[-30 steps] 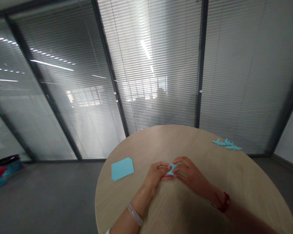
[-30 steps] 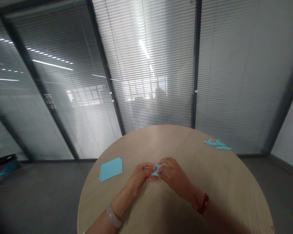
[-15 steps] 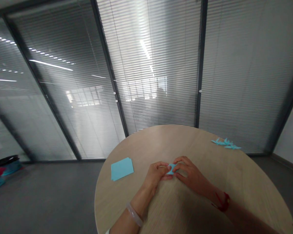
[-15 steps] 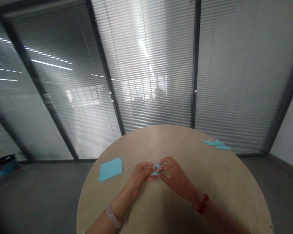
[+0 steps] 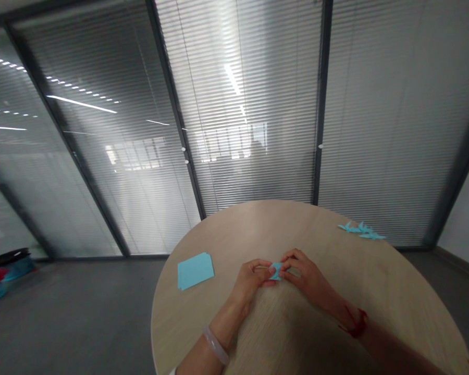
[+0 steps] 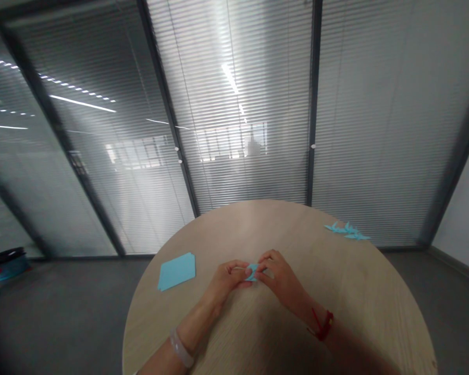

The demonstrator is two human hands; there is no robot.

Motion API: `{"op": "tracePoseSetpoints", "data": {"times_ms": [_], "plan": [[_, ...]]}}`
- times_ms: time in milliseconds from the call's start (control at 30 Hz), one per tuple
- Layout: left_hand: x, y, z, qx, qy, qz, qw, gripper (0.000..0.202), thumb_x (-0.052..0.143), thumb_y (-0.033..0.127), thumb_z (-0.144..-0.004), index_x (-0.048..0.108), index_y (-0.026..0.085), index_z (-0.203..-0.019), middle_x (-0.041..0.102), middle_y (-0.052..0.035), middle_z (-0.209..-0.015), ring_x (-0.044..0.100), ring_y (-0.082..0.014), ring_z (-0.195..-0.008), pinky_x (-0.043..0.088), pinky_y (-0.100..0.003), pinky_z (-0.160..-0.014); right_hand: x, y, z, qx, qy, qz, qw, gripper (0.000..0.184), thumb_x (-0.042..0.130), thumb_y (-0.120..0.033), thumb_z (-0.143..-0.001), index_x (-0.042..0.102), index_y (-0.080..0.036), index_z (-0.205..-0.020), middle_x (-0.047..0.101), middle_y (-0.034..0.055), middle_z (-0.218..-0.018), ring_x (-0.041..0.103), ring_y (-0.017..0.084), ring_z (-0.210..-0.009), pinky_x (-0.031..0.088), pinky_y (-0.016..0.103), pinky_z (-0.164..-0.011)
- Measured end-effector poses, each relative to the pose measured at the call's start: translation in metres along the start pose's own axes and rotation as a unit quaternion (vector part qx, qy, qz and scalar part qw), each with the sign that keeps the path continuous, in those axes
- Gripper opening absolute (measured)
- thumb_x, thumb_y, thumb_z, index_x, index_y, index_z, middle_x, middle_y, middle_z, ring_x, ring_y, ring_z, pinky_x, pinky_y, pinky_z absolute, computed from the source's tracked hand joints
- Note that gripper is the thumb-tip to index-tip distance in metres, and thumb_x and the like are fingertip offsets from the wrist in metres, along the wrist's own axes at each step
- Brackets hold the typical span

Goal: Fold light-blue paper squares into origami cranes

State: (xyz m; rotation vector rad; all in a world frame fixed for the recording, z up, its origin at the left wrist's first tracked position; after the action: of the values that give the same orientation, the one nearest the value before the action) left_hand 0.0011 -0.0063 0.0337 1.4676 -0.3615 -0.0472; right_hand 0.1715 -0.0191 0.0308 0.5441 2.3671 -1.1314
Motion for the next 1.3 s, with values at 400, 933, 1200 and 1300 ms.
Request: {"op": "tracePoseSetpoints", "data": {"times_ms": [400,933,1200,1300], "plan": [[0.0038,-0.0026,-0.0021,0.009,-0.015,-0.01,1.0,0.042,0.086,0.039,-0.052,0.069,0.011,-0.077,0.073,-0.0086,-0.072,0.068,-0.0192,-0.068,0.053,-0.03,-0.07,-0.0059,-0.0008,0.0,-0.015,-0.032,-0.006,0.999,0.017,0.057,-0.033,-0.087,0.069,-0.024,-0.077,0.057,0.005,-0.095,0.054,0.02,-0.093,0.046,0.036,-0.086],[0.0057,-0.0004,-0.0014,0.009,-0.03,-0.005,0.999,0.042,0.086,0.04,-0.051,0.068,0.011,-0.077,0.072,-0.0052,-0.067,0.066,-0.0174,-0.066,0.054,-0.031,-0.07,-0.0013,-0.0026,0.0017,-0.002,-0.009,0.025,1.0,0.012,0.056,-0.029,-0.088,0.061,-0.024,-0.077,0.055,0.0042,-0.091,0.054,0.021,-0.09,0.047,0.038,-0.083],[0.0075,-0.0025,-0.0004,0.004,-0.037,-0.003,0.999,0.044,0.087,0.037,-0.05,0.069,0.01,-0.08,0.074,-0.0078,-0.072,0.066,-0.0173,-0.067,0.054,-0.031,-0.072,-0.0021,-0.0034,0.0024,0.02,-0.014,0.017,1.0,0.011,0.057,-0.023,-0.085,0.06,-0.023,-0.075,0.055,0.0041,-0.088,0.056,0.02,-0.085,0.048,0.036,-0.08],[0.007,-0.0028,-0.0014,0.003,-0.038,-0.014,0.999,0.046,0.088,0.036,-0.049,0.069,0.009,-0.081,0.074,-0.0084,-0.073,0.066,-0.0166,-0.065,0.053,-0.029,-0.07,-0.0033,-0.005,0.0018,0.027,-0.01,0.011,1.0,0.011,0.058,-0.023,-0.084,0.06,-0.021,-0.073,0.056,0.0043,-0.087,0.057,0.02,-0.084,0.047,0.035,-0.079]]}}
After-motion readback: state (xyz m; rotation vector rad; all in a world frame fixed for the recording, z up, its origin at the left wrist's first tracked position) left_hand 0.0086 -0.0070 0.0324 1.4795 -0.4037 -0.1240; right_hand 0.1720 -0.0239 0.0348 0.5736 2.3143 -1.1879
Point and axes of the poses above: each hand's wrist, its own z-axis away from the middle knuckle, its own x-axis out of the palm, y = z × x, the point moved 2 cm from there along -z, towards the middle knuckle
